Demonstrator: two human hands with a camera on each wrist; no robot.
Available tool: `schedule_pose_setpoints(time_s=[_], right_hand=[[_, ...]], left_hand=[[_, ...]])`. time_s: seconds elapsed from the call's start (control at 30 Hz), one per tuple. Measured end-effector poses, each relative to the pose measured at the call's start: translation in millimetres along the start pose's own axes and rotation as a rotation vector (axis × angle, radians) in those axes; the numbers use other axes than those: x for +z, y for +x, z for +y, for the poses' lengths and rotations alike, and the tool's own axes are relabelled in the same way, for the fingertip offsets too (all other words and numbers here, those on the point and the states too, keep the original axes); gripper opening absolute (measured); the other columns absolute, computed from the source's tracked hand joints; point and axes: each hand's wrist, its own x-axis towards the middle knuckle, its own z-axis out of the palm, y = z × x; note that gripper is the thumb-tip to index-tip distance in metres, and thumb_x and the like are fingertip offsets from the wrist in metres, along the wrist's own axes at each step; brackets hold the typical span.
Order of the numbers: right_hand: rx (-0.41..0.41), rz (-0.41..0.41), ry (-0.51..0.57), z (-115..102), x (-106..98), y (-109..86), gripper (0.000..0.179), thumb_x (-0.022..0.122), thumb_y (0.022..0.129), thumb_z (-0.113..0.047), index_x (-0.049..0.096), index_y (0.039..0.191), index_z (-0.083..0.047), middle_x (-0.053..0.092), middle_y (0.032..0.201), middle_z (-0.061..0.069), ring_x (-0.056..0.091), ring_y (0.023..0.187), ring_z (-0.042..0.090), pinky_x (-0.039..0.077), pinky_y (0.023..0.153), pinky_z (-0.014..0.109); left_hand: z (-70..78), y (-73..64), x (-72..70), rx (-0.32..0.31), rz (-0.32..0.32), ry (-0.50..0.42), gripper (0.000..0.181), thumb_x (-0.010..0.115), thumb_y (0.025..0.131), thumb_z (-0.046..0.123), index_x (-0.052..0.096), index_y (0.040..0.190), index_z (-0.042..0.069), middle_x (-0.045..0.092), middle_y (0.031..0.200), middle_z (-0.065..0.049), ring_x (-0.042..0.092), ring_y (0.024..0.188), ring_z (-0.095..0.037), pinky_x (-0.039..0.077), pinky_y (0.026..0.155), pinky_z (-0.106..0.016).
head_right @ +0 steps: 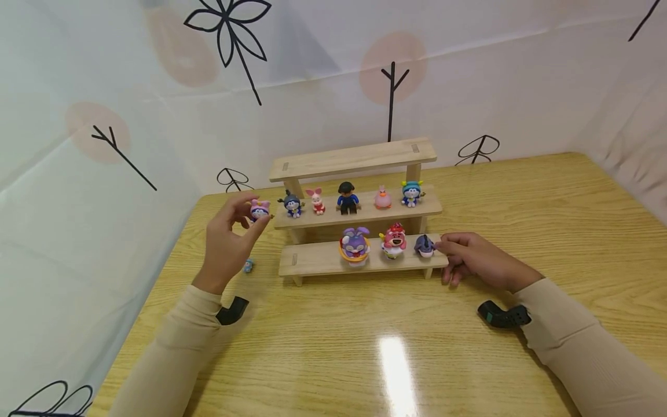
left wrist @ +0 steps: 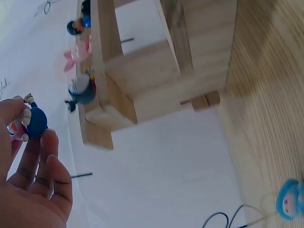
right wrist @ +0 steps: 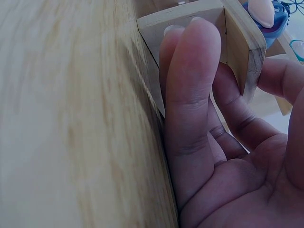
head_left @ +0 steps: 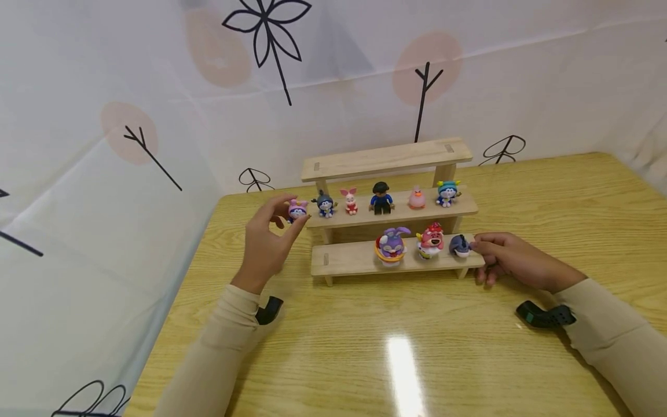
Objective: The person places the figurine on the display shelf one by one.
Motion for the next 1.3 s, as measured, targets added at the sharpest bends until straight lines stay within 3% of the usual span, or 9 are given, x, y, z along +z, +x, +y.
schedule_pose_setpoints(time_s=[0.17, 0.63, 0.8, 1.03, 1.17, 1.3], right_hand=[[0.005, 0.007, 0.002, 0.0, 0.4, 0.8, 0.036, 0.035, 0.111, -0.034, 0.042, 0.113, 0.002, 0.064, 0.083, 0.008, 0.070, 0.077, 0.020, 0.061, 0.065, 0.038], [0.007, 0.006, -0.010, 0.5, 0.2, 0.6, 0.036, 0.035, 0.111, -0.034, 0.048, 0.115, 0.000, 0.068, 0.085, 0.011, 0.070, 0.076, 0.020, 0.061, 0.066, 0.038], [-0.001, 0.005, -0.007, 0.1, 0.9, 0.5, 0.037, 0.035, 0.111, -0.034, 0.048, 0.114, 0.000, 0.067, 0.084, 0.011, 0.070, 0.076, 0.021, 0.061, 0.065, 0.038], [0.002, 0.007, -0.006, -0.5, 1.2, 0.7, 0.037, 0.035, 0.111, -0.034, 0.047, 0.114, 0.001, 0.067, 0.085, 0.011, 0.070, 0.076, 0.021, 0.061, 0.065, 0.038], [0.007, 0.010, -0.001, 0.6, 0.9, 0.7, 0.037, 0.035, 0.111, -0.034, 0.046, 0.117, 0.001, 0.067, 0.085, 0.011, 0.070, 0.077, 0.021, 0.061, 0.065, 0.039], [0.002, 0.013, -0.002, 1.5, 1.1, 0.4, 0.037, 0.035, 0.111, -0.033, 0.045, 0.117, 0.002, 0.067, 0.085, 0.011, 0.070, 0.076, 0.021, 0.061, 0.065, 0.039]], left_hand=[[10.1, -4.1, 6.5, 0.045, -0.039, -0.025, 0.041, 0.078, 0.088, 0.015, 0.063, 0.125, 0.006, 0.070, 0.105, -0.008, 0.061, 0.087, -0.017, 0.051, 0.074, -0.028], [25.9, -16.4, 30.5, 0.073, -0.181, -0.099, 0.037, 0.080, 0.086, 0.013, 0.060, 0.116, 0.006, 0.068, 0.104, -0.006, 0.063, 0.087, -0.014, 0.057, 0.075, -0.028], [24.7, -20.4, 39.4, 0.032, -0.239, -0.141, 0.035, 0.080, 0.086, 0.015, 0.058, 0.112, 0.006, 0.068, 0.101, -0.005, 0.064, 0.086, -0.016, 0.059, 0.074, -0.030], [27.1, -27.2, 49.5, -0.087, -0.349, -0.100, 0.033, 0.080, 0.087, 0.020, 0.060, 0.111, 0.011, 0.070, 0.100, 0.000, 0.068, 0.089, -0.009, 0.060, 0.078, -0.032], [27.2, -30.5, 55.9, -0.134, -0.382, -0.085, 0.033, 0.081, 0.086, 0.019, 0.060, 0.111, 0.012, 0.071, 0.100, 0.000, 0.069, 0.089, -0.009, 0.061, 0.077, -0.027], [26.5, -32.5, 60.4, -0.137, -0.399, -0.054, 0.035, 0.082, 0.084, 0.018, 0.059, 0.110, 0.010, 0.070, 0.102, -0.002, 0.069, 0.090, -0.010, 0.059, 0.078, -0.020]])
